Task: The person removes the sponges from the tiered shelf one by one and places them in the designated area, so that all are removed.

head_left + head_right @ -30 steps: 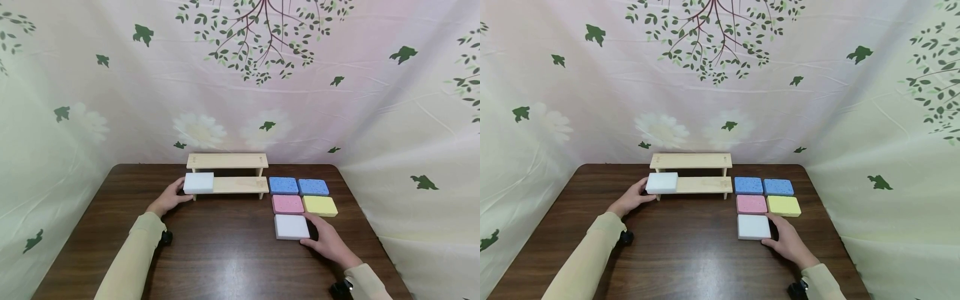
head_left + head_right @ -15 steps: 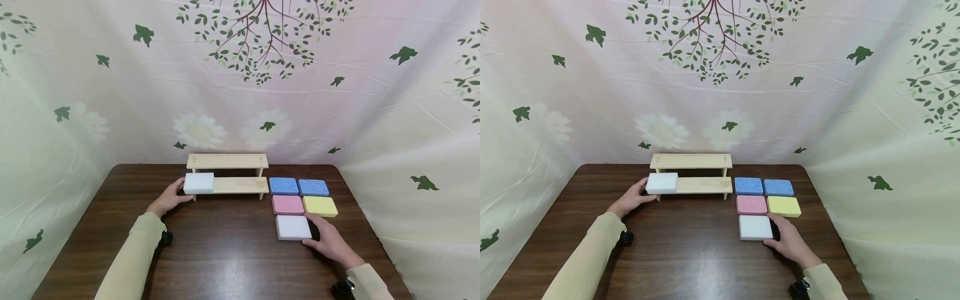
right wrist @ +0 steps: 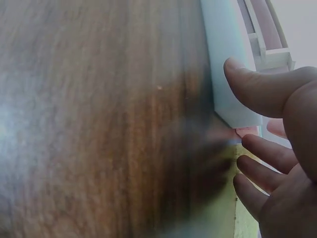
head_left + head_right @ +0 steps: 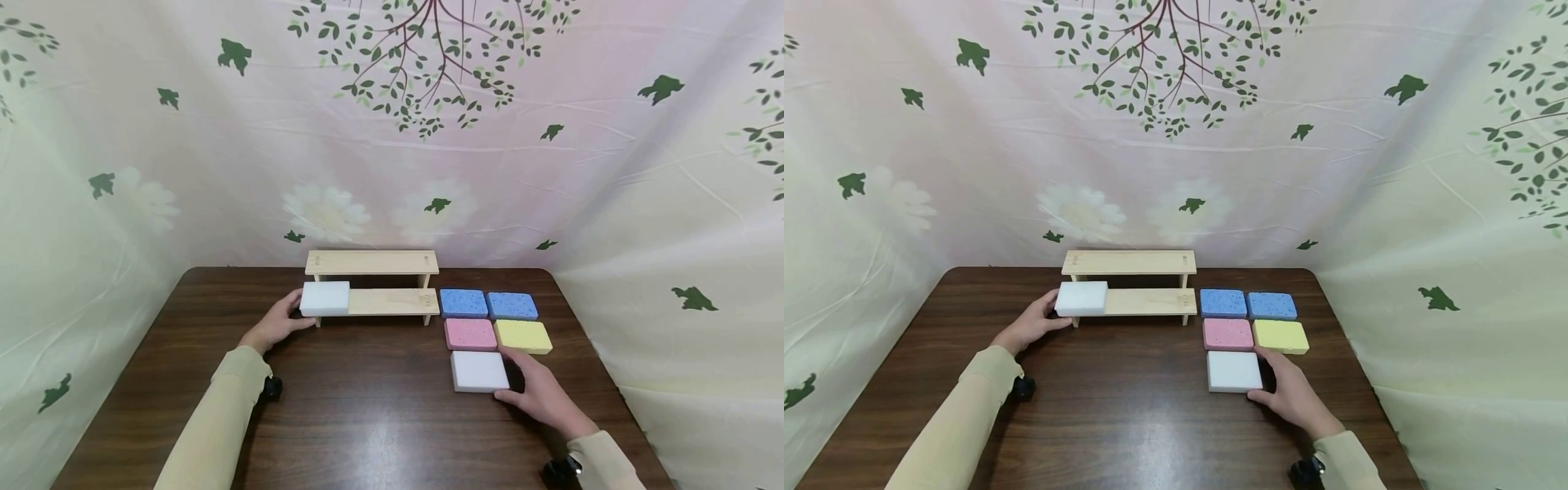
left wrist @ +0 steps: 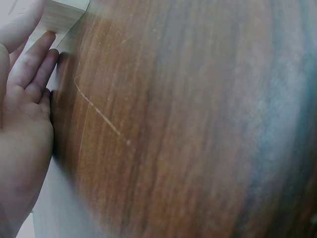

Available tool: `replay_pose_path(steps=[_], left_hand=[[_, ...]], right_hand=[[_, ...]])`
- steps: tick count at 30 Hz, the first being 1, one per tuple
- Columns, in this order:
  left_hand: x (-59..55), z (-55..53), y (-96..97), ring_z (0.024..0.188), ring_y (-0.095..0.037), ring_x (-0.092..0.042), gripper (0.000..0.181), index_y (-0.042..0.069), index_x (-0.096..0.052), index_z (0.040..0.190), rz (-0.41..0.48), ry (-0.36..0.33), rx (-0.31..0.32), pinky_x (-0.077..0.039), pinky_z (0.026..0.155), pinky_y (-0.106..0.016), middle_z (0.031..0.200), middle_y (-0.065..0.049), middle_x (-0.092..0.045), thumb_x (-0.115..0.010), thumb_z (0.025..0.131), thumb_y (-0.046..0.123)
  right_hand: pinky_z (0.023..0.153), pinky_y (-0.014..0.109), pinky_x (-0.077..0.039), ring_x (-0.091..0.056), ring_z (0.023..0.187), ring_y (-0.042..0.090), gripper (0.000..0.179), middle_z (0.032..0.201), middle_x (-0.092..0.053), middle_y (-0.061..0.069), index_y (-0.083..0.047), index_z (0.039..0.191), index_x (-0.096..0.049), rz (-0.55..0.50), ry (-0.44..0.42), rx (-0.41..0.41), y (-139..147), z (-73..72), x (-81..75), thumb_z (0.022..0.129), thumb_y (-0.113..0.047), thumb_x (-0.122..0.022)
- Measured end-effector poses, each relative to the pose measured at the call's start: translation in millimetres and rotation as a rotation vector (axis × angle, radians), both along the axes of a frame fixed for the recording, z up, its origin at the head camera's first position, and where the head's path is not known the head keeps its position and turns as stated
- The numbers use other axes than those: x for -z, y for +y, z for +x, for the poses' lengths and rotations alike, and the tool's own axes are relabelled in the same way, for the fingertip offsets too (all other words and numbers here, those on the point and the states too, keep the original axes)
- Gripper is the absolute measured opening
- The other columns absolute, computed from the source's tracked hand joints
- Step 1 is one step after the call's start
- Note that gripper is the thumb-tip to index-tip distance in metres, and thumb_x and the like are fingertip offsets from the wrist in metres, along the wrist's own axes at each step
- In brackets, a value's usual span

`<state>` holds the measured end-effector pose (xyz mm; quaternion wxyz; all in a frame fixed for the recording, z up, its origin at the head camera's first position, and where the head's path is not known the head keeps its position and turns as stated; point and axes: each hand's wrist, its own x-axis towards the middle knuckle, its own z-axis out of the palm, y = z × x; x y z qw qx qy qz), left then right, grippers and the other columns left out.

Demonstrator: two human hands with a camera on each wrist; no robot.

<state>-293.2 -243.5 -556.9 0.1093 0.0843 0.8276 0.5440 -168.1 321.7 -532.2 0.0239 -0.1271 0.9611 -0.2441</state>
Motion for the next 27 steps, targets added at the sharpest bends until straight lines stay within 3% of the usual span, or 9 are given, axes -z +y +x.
replay_pose_path(steps=[14, 27], left_hand=[[-0.6, 0.1, -1.5, 0.153, -0.04, -0.033, 0.088, 0.007, -0.03, 0.164, 0.001, 0.011, 0.006, -0.022, 0.123, -0.064, 0.163, -0.022, -0.043, -0.081, 0.094, 0.019], [-1.1, 1.4, 0.1, 0.154, -0.04, -0.033, 0.085, 0.009, -0.03, 0.164, -0.004, 0.006, -0.003, -0.023, 0.124, -0.062, 0.163, -0.021, -0.042, -0.08, 0.095, 0.015]], right_hand=[[0.109, 0.063, -0.046, -0.051, 0.139, 0.042, 0.089, 0.153, -0.054, 0.02, -0.002, 0.155, -0.046, -0.068, 0.082, -0.028, -18.1, -5.1, -22.6, 0.083, -0.03, -0.092], [0.101, 0.059, -0.054, -0.059, 0.132, 0.039, 0.074, 0.15, -0.058, 0.014, -0.007, 0.153, -0.051, -0.174, 0.137, -0.111, -56.1, -23.0, -22.3, 0.091, -0.028, -0.086]])
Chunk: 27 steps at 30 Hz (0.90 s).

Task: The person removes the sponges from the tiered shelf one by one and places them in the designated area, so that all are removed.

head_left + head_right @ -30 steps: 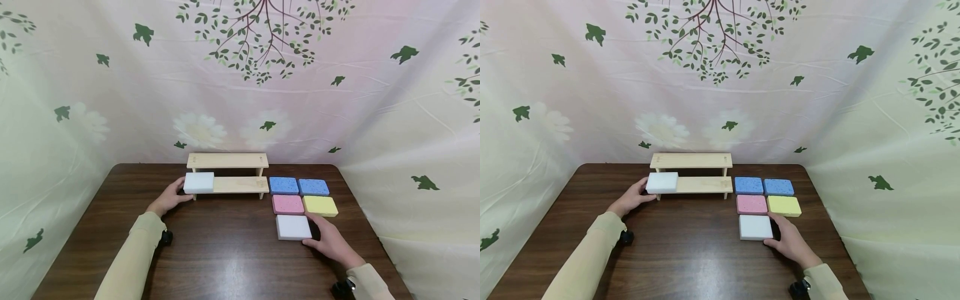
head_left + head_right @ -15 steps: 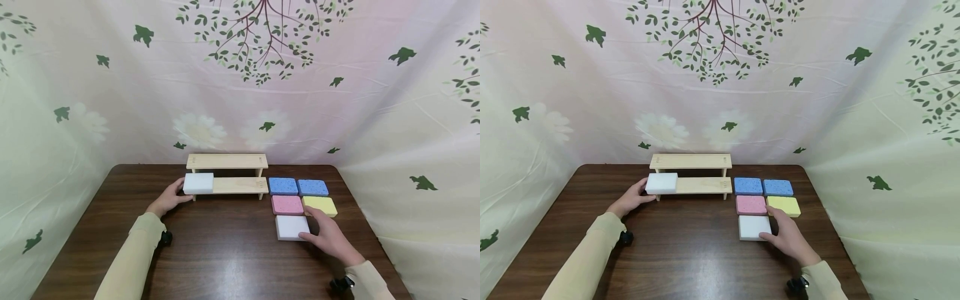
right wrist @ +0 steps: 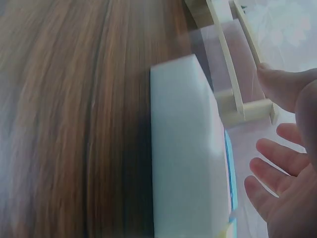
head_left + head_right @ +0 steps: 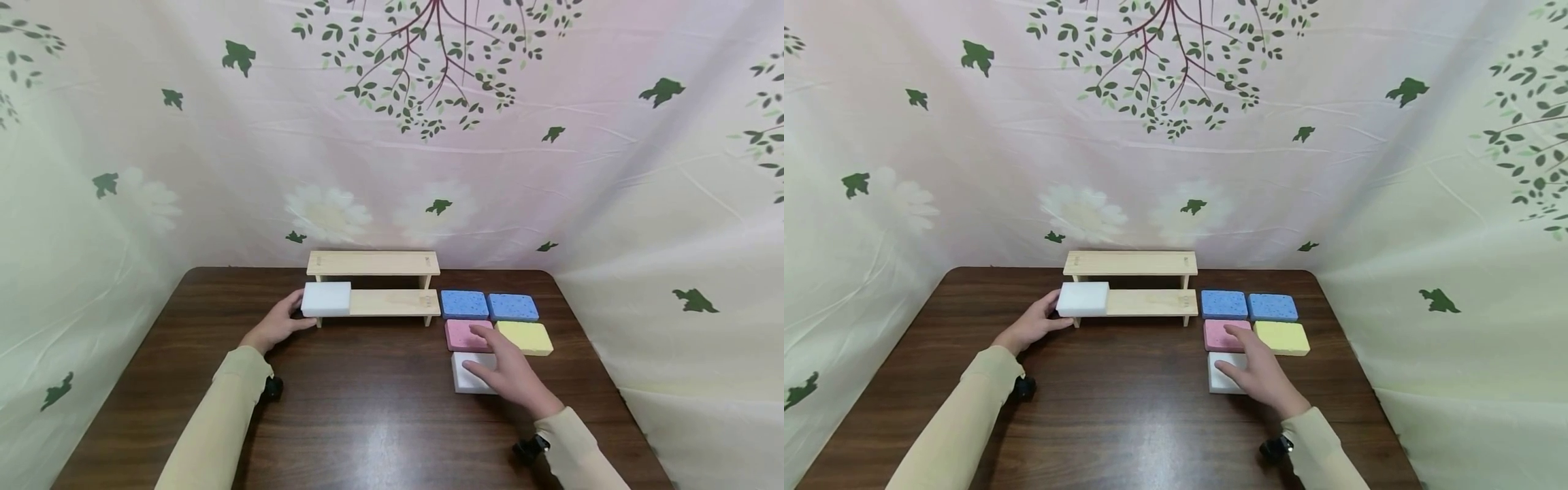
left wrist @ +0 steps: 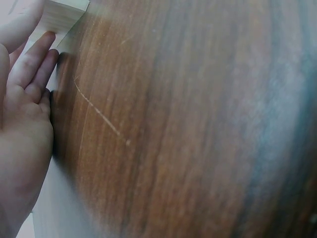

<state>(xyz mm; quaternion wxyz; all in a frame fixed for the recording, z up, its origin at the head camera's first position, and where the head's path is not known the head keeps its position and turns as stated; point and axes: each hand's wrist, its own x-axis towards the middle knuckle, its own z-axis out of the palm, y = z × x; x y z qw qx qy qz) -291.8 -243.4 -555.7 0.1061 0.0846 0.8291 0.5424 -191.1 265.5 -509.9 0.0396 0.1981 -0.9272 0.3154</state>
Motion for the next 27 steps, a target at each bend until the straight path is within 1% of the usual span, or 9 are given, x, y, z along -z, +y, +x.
replay_pose_path(steps=[5, 12, 15, 16, 21, 23, 27], left_hand=[[0.4, 0.2, -1.2, 0.154, -0.04, -0.032, 0.086, 0.01, -0.03, 0.165, -0.009, 0.0, 0.0, -0.023, 0.123, -0.063, 0.164, -0.02, -0.041, -0.08, 0.096, 0.018], [2.9, -1.3, -2.8, 0.155, -0.04, -0.03, 0.088, 0.01, -0.03, 0.165, 0.01, -0.005, 0.004, -0.022, 0.124, -0.064, 0.165, -0.02, -0.039, -0.082, 0.094, 0.02], [2.7, -1.6, -2.1, 0.155, -0.04, -0.03, 0.089, 0.01, -0.03, 0.165, 0.016, -0.007, 0.003, -0.022, 0.124, -0.064, 0.165, -0.02, -0.04, -0.082, 0.094, 0.019], [2.6, -1.6, -2.1, 0.155, -0.04, -0.03, 0.089, 0.01, -0.03, 0.165, 0.015, -0.008, 0.003, -0.022, 0.124, -0.064, 0.165, -0.02, -0.04, -0.082, 0.094, 0.019], [1.6, -1.7, -2.1, 0.155, -0.04, -0.03, 0.087, 0.01, -0.03, 0.165, -0.002, -0.008, 0.0, -0.022, 0.124, -0.064, 0.165, -0.02, -0.04, -0.081, 0.094, 0.02], [1.2, -1.6, -2.0, 0.155, -0.041, -0.03, 0.087, 0.01, -0.03, 0.165, -0.009, -0.006, -0.001, -0.022, 0.124, -0.064, 0.164, -0.021, -0.041, -0.081, 0.095, 0.02], [1.1, -1.9, -1.1, 0.155, -0.041, -0.03, 0.086, 0.009, -0.029, 0.165, -0.016, -0.004, 0.003, -0.022, 0.123, -0.065, 0.164, -0.021, -0.04, -0.08, 0.096, 0.019]], right_hand=[[0.104, 0.061, -0.051, -0.056, 0.135, 0.037, 0.073, 0.15, -0.058, 0.013, -0.008, 0.152, -0.052, -0.023, 0.007, -0.027, -17.4, -6.9, -1.7, 0.091, -0.03, -0.085], [0.111, 0.06, -0.046, -0.053, 0.14, 0.035, 0.072, 0.152, -0.057, 0.014, -0.005, 0.152, -0.052, -0.009, 0.036, -0.079, -44.3, -15.2, -5.9, 0.093, -0.033, -0.083], [0.112, 0.057, -0.045, -0.053, 0.141, 0.033, 0.072, 0.153, -0.056, 0.014, -0.005, 0.153, -0.05, -0.008, 0.025, -0.095, -55.9, -17.8, -8.8, 0.095, -0.035, -0.081], [0.112, 0.056, -0.046, -0.055, 0.138, 0.033, 0.073, 0.152, -0.056, 0.013, -0.005, 0.154, -0.05, -0.01, 0.018, -0.1, -59.8, -18.1, -10.4, 0.095, -0.034, -0.081], [0.112, 0.054, -0.047, -0.055, 0.138, 0.03, 0.074, 0.154, -0.055, 0.011, -0.008, 0.156, -0.048, -0.002, -0.007, -0.107, -79.1, -22.5, -15.5, 0.095, -0.034, -0.081], [0.113, 0.054, -0.046, -0.052, 0.142, 0.03, 0.074, 0.156, -0.053, 0.01, -0.01, 0.157, -0.047, -0.004, -0.015, -0.112, -86.2, -25.8, -15.4, 0.095, -0.035, -0.08], [0.114, 0.053, -0.045, -0.052, 0.142, 0.03, 0.074, 0.156, -0.052, 0.009, -0.01, 0.157, -0.047, -0.029, -0.028, -0.132, -99.4, -32.2, -13.8, 0.096, -0.035, -0.08]])
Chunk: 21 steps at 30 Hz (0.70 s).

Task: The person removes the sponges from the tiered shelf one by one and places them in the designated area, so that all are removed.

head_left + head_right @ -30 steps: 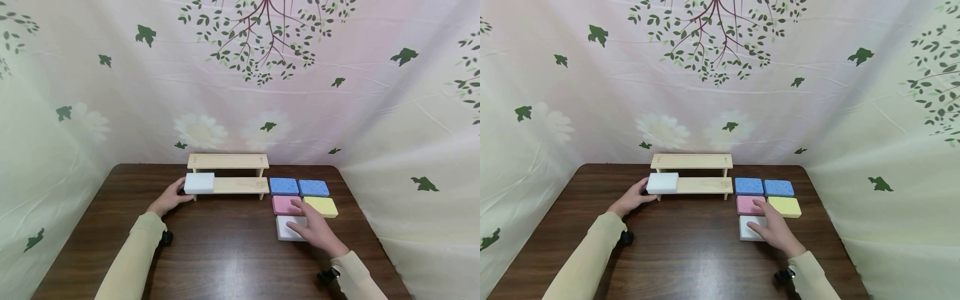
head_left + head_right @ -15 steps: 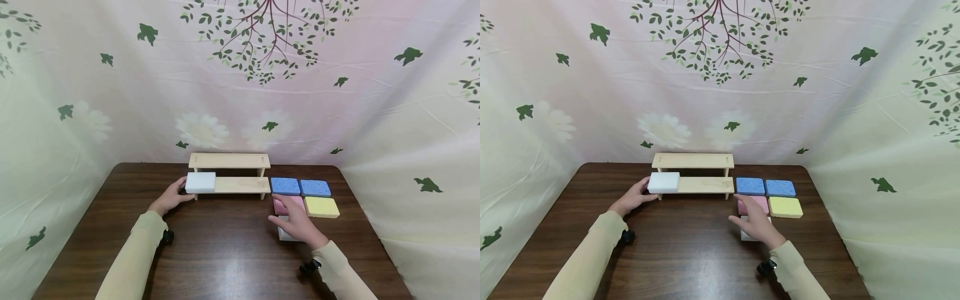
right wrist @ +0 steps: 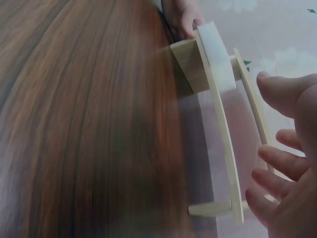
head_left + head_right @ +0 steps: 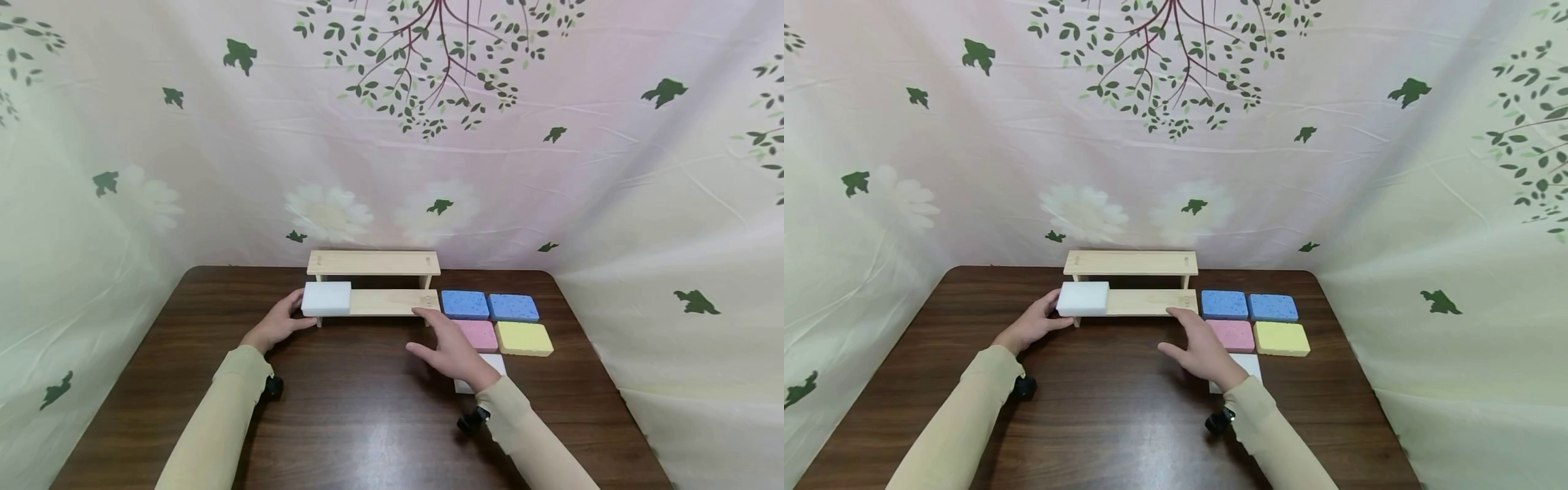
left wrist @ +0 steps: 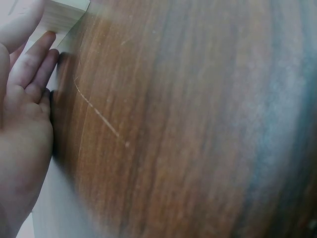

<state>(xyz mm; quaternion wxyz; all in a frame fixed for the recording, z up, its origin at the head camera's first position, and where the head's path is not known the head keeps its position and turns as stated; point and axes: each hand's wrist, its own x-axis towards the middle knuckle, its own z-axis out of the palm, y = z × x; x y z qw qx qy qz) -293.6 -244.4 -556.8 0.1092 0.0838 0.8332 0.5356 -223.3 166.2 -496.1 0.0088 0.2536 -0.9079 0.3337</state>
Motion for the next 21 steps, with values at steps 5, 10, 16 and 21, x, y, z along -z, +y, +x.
replay_pose_path(steps=[5, 10, 16, 21], left_hand=[[-0.8, 1.4, -0.7, 0.155, -0.04, -0.03, 0.087, 0.011, -0.03, 0.165, 0.003, -0.007, -0.005, -0.022, 0.124, -0.065, 0.165, -0.02, -0.04, -0.081, 0.095, 0.02], [-1.5, 1.5, -1.9, 0.156, -0.041, -0.028, 0.088, 0.011, -0.03, 0.165, 0.013, -0.01, -0.006, -0.021, 0.124, -0.065, 0.165, -0.02, -0.039, -0.082, 0.094, 0.021], [0.9, -0.8, -2.1, 0.157, -0.042, -0.026, 0.087, 0.008, -0.027, 0.166, 0.015, -0.02, -0.01, -0.019, 0.124, -0.066, 0.166, -0.022, -0.036, -0.079, 0.096, 0.016], [2.4, -0.9, -1.7, 0.157, -0.042, -0.024, 0.088, 0.009, -0.026, 0.166, 0.024, -0.027, -0.016, -0.018, 0.124, -0.066, 0.167, -0.022, -0.035, -0.079, 0.096, 0.016]], right_hand=[[0.116, 0.051, -0.043, -0.05, 0.145, 0.027, 0.073, 0.155, -0.053, 0.009, -0.009, 0.157, -0.047, -0.004, 0.003, -0.032, -16.3, -7.2, 2.5, 0.096, -0.035, -0.079], [0.116, 0.05, -0.043, -0.051, 0.144, 0.028, 0.072, 0.154, -0.054, 0.01, -0.008, 0.156, -0.047, 0.005, 0.021, -0.055, -31.0, -15.1, 4.6, 0.097, -0.034, -0.079], [0.116, 0.048, -0.043, -0.051, 0.143, 0.028, 0.073, 0.154, -0.054, 0.011, -0.005, 0.155, -0.047, 0.002, 0.035, -0.069, -43.8, -23.6, 5.1, 0.097, -0.037, -0.077], [0.116, 0.05, -0.043, -0.05, 0.144, 0.03, 0.074, 0.156, -0.053, 0.012, -0.004, 0.156, -0.046, -0.018, 0.016, -0.059, -50.9, -29.3, 4.5, 0.098, -0.038, -0.077]])
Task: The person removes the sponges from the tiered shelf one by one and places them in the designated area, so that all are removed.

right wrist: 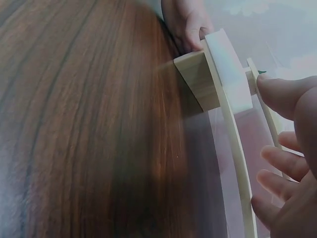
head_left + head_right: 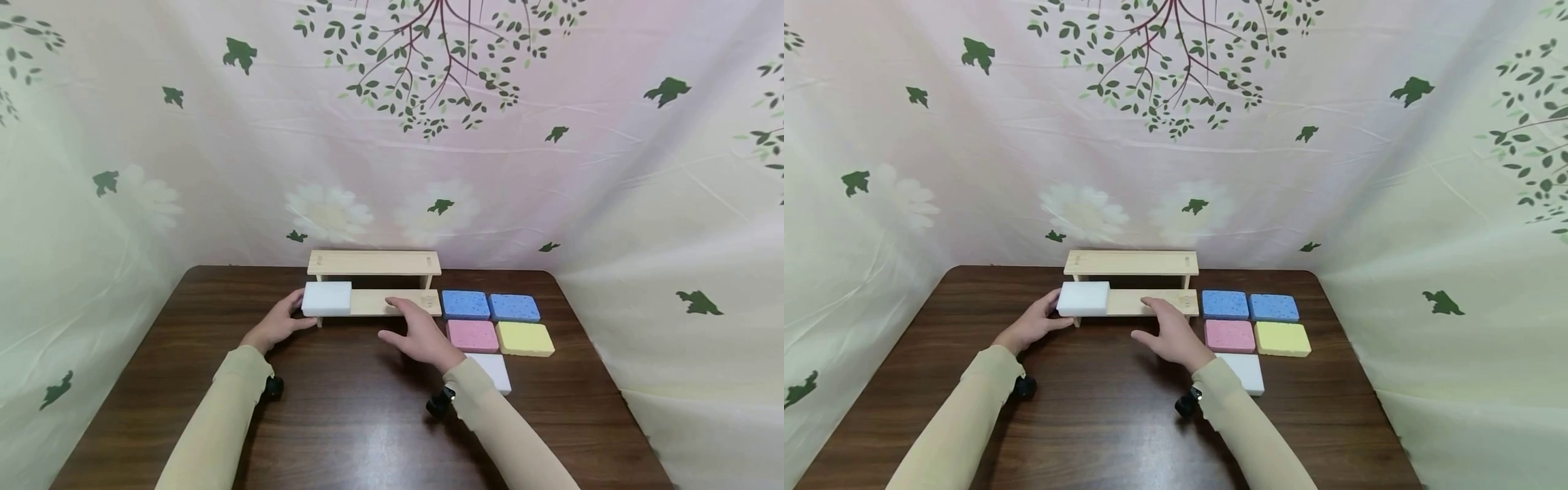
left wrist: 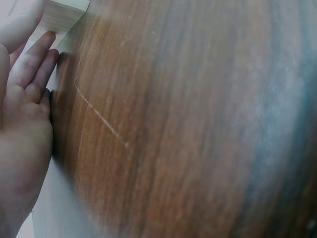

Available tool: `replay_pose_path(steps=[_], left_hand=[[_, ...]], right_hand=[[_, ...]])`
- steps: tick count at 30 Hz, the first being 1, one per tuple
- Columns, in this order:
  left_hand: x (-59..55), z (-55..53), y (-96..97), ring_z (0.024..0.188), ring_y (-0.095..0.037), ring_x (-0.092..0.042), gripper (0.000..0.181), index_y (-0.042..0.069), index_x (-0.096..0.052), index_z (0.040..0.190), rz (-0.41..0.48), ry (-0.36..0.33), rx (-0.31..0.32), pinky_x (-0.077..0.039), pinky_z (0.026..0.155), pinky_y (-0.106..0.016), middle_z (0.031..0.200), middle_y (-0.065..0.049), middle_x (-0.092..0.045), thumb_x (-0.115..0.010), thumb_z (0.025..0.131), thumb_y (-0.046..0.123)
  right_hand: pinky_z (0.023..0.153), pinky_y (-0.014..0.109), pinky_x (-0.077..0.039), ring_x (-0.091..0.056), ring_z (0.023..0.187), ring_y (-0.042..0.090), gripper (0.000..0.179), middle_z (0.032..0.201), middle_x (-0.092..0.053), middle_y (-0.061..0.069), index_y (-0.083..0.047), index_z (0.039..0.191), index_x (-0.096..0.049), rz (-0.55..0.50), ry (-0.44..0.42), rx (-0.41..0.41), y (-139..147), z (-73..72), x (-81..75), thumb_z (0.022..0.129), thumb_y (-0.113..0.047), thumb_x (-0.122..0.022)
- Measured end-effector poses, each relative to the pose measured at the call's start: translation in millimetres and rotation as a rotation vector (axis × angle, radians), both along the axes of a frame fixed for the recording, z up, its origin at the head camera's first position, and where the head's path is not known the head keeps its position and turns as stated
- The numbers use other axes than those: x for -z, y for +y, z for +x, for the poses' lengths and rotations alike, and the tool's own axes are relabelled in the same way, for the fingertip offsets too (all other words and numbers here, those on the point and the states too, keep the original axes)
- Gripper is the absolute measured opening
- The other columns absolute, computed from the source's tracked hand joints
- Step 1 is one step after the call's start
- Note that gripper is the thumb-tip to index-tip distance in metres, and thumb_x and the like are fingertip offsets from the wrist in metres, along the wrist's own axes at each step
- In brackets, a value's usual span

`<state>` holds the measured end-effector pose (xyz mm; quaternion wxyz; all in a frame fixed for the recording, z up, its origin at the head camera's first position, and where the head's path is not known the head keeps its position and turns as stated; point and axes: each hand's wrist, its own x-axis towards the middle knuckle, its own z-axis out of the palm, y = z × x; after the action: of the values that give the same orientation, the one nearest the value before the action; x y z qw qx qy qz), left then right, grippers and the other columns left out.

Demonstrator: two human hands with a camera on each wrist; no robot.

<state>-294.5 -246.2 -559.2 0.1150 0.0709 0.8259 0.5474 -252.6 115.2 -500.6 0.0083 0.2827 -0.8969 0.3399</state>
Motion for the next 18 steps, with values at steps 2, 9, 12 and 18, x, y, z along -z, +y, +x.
replay_pose_path(steps=[2, 9, 12, 18], left_hand=[[0.2, 0.4, 0.5, 0.157, -0.041, -0.024, 0.089, 0.009, -0.026, 0.166, -0.005, 0.0, 0.003, -0.018, 0.124, -0.065, 0.167, -0.021, -0.035, -0.079, 0.096, 0.018], [-3.8, 0.0, 2.9, 0.155, -0.039, -0.03, 0.087, 0.01, -0.031, 0.164, 0.013, 0.025, 0.013, -0.021, 0.124, -0.064, 0.164, -0.02, -0.042, -0.082, 0.094, 0.019], [-4.1, -0.1, 2.3, 0.154, -0.038, -0.033, 0.086, 0.009, -0.032, 0.163, 0.014, 0.039, 0.017, -0.02, 0.124, -0.063, 0.162, -0.02, -0.045, -0.082, 0.094, 0.017], [-3.1, 1.3, 1.4, 0.155, -0.039, -0.031, 0.086, 0.009, -0.032, 0.164, 0.001, 0.031, 0.016, -0.019, 0.125, -0.063, 0.163, -0.02, -0.043, -0.082, 0.094, 0.018]], right_hand=[[0.117, 0.05, -0.042, -0.049, 0.145, 0.03, 0.075, 0.156, -0.053, 0.013, -0.003, 0.156, -0.046, 0.0, -0.006, 0.004, -3.0, -2.7, -0.3, 0.097, -0.038, -0.077], [0.119, 0.048, -0.04, -0.048, 0.145, 0.031, 0.076, 0.156, -0.052, 0.015, -0.004, 0.157, -0.046, 0.034, -0.003, 0.013, -15.3, -16.1, -2.7, 0.096, -0.037, -0.078], [0.119, 0.048, -0.04, -0.048, 0.146, 0.032, 0.076, 0.156, -0.052, 0.015, -0.005, 0.157, -0.045, 0.047, -0.008, 0.014, -21.0, -20.4, -3.5, 0.096, -0.036, -0.079], [0.12, 0.048, -0.039, -0.048, 0.145, 0.032, 0.078, 0.157, -0.051, 0.016, -0.003, 0.157, -0.044, 0.067, -0.005, -0.001, -32.6, -27.8, -3.4, 0.096, -0.037, -0.079]])
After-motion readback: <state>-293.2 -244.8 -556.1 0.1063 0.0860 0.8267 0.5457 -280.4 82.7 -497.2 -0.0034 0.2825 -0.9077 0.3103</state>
